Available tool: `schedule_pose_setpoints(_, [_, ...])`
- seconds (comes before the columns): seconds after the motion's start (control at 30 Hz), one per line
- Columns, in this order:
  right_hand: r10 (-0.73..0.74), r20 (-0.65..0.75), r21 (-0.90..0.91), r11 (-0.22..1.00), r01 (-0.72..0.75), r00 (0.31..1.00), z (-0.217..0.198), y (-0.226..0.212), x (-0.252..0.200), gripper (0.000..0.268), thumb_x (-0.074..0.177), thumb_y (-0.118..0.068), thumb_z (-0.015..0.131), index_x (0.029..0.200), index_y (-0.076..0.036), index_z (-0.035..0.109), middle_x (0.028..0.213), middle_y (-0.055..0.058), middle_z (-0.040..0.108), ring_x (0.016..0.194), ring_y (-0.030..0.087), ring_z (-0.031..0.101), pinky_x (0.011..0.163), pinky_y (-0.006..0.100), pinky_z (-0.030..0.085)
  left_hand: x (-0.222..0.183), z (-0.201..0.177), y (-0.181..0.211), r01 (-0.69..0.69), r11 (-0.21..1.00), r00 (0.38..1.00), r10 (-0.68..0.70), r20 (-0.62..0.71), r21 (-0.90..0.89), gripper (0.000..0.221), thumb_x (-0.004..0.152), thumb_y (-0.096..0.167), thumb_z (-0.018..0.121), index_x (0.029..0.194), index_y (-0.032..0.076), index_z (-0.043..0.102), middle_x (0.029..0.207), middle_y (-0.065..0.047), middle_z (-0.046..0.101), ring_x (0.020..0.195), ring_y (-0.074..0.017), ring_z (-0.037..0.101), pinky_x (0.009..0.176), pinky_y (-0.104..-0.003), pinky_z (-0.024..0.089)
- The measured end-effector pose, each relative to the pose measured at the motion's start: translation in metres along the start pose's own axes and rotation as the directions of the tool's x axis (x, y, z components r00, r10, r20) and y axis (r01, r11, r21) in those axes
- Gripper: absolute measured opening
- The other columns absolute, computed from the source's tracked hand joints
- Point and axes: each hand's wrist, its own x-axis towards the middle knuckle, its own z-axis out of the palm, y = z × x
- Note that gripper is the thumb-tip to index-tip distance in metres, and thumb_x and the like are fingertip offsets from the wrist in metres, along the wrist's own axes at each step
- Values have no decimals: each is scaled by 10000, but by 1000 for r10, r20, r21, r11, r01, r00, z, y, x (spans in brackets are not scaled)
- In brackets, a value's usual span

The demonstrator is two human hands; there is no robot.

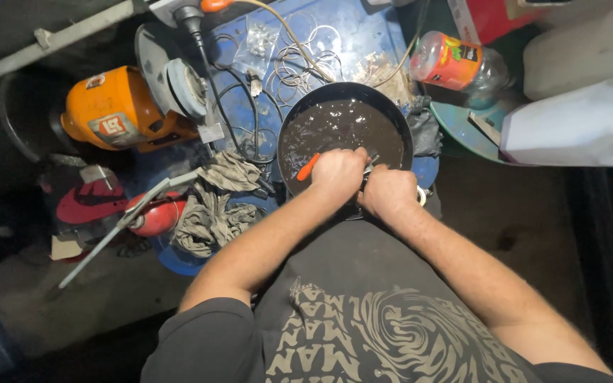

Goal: Cleaning a piston and connecting rod assembly in a bowl of solvent using a brush and a screwdriver for scraping.

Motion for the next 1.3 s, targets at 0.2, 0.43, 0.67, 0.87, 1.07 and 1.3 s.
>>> schedule_pose_setpoints(0.2, [-13,35,56,998,11,999,-12,5,-6,712,843,-754,543,911,-48,596,744,146,705,744,351,757,672,517,563,-10,-61,1,-16,1000,985,19,169,-21,121,867,203,531,790,199,623,575,14,656,550,-220,705,479,-384,548])
schedule_pose_setpoints(0.43, [-89,-49,29,995,90,995,13,9,7,496,879,-555,498,882,-71,606,716,43,662,717,328,750,579,528,535,16,-82,7,13,988,966,27,257,-153,241,914,177,457,785,113,651,586,-81,683,601,-334,734,507,-481,568])
schedule_pose_setpoints(0.67, [-125,-184,-25,992,122,975,44,7,10,414,850,-468,491,861,-84,645,692,52,621,672,324,725,523,540,493,21,-27,9,-26,992,974,52,219,-120,224,896,178,509,758,130,678,567,-77,678,565,-315,725,471,-445,565])
schedule_pose_setpoints(0.87, [-51,-8,29,998,51,999,-18,10,-9,743,850,-764,418,935,-57,629,795,92,728,788,312,760,657,481,532,3,-70,-1,35,997,942,-8,334,-73,253,928,208,473,792,159,681,575,-23,675,589,-270,734,496,-444,581])
schedule_pose_setpoints(1.07, [-63,-25,4,998,64,998,3,5,-1,631,868,-656,466,921,-46,621,760,93,713,751,327,751,601,494,514,13,-42,3,8,997,970,10,243,-76,271,936,193,486,750,160,681,569,-47,684,583,-287,736,498,-433,577])
schedule_pose_setpoints(1.3, [-38,7,40,998,37,999,16,7,8,751,790,-764,547,950,-32,603,789,114,717,780,353,753,654,518,543,17,-46,-4,-36,996,959,58,279,-87,248,900,196,489,727,156,662,554,-54,669,551,-283,720,452,-436,566])
